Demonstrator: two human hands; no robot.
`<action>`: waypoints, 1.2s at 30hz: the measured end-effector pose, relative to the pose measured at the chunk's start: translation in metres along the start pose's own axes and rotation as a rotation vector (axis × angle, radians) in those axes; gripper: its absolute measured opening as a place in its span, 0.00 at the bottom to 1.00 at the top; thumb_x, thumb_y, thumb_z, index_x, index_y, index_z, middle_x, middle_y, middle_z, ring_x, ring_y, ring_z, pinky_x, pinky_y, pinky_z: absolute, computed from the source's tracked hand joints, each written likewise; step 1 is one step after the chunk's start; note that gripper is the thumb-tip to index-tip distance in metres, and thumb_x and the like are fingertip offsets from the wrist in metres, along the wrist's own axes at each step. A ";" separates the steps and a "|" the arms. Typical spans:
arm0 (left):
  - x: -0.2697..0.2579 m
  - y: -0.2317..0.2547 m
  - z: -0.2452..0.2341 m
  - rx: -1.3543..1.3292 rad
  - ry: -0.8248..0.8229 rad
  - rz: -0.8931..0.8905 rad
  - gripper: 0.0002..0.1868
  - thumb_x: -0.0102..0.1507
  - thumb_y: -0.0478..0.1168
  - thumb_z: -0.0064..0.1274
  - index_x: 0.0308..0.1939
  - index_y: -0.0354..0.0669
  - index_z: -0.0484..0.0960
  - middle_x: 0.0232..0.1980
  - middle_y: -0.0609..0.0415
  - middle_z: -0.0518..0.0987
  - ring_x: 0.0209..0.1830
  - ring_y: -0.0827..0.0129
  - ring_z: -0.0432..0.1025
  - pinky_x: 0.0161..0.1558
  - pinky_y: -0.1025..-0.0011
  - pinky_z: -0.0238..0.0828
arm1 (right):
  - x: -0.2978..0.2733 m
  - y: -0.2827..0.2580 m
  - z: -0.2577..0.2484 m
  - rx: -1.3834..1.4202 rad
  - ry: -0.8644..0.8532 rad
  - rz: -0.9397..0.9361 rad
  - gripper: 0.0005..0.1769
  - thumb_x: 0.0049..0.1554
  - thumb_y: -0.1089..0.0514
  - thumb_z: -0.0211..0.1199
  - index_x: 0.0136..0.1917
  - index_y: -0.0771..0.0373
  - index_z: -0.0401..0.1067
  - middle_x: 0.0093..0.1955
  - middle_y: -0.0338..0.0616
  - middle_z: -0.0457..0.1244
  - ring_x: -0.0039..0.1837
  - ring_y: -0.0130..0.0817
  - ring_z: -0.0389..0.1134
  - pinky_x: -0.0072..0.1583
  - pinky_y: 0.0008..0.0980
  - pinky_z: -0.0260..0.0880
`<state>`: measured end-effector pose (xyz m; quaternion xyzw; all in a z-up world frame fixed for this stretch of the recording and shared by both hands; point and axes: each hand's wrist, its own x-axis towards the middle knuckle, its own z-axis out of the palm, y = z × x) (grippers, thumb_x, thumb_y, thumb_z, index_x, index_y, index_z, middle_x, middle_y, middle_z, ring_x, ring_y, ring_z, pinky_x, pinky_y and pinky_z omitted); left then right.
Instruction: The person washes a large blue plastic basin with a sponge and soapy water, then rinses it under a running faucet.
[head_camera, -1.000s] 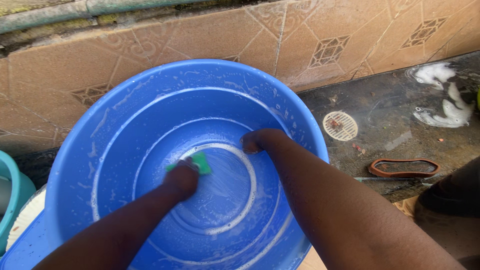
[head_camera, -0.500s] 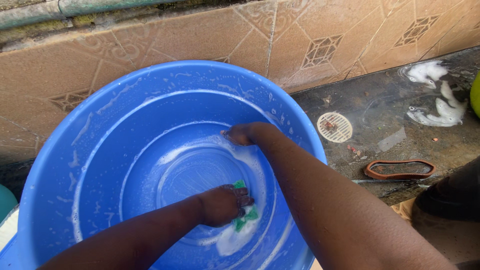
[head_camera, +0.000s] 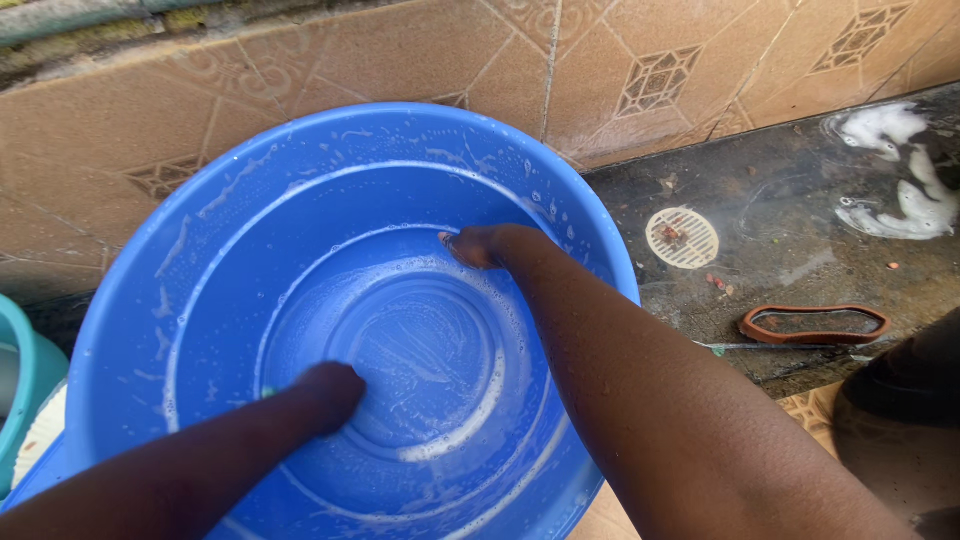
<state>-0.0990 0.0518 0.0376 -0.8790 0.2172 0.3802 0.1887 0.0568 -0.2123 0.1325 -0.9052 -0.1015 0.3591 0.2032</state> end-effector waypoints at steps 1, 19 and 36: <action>-0.004 0.022 0.009 0.009 -0.029 0.087 0.11 0.58 0.36 0.61 0.44 0.41 0.87 0.49 0.40 0.83 0.53 0.48 0.78 0.55 0.58 0.77 | 0.001 -0.003 -0.002 0.055 0.000 0.007 0.41 0.65 0.31 0.33 0.78 0.60 0.58 0.80 0.53 0.53 0.80 0.52 0.54 0.78 0.51 0.49; 0.076 -0.031 -0.001 -0.510 0.250 -0.779 0.27 0.69 0.49 0.47 0.67 0.35 0.75 0.66 0.37 0.75 0.61 0.44 0.75 0.53 0.48 0.74 | -0.100 0.005 -0.063 -0.196 1.022 -0.336 0.28 0.49 0.55 0.71 0.64 0.55 0.75 0.69 0.46 0.65 0.74 0.45 0.60 0.74 0.42 0.55; 0.061 0.071 -0.254 -2.212 1.436 0.421 0.28 0.62 0.26 0.44 0.66 0.46 0.70 0.59 0.50 0.75 0.49 0.67 0.73 0.42 0.70 0.78 | -0.188 0.064 -0.083 1.065 0.397 -0.611 0.46 0.32 0.79 0.56 0.66 0.66 0.73 0.43 0.43 0.71 0.35 0.25 0.68 0.36 0.25 0.70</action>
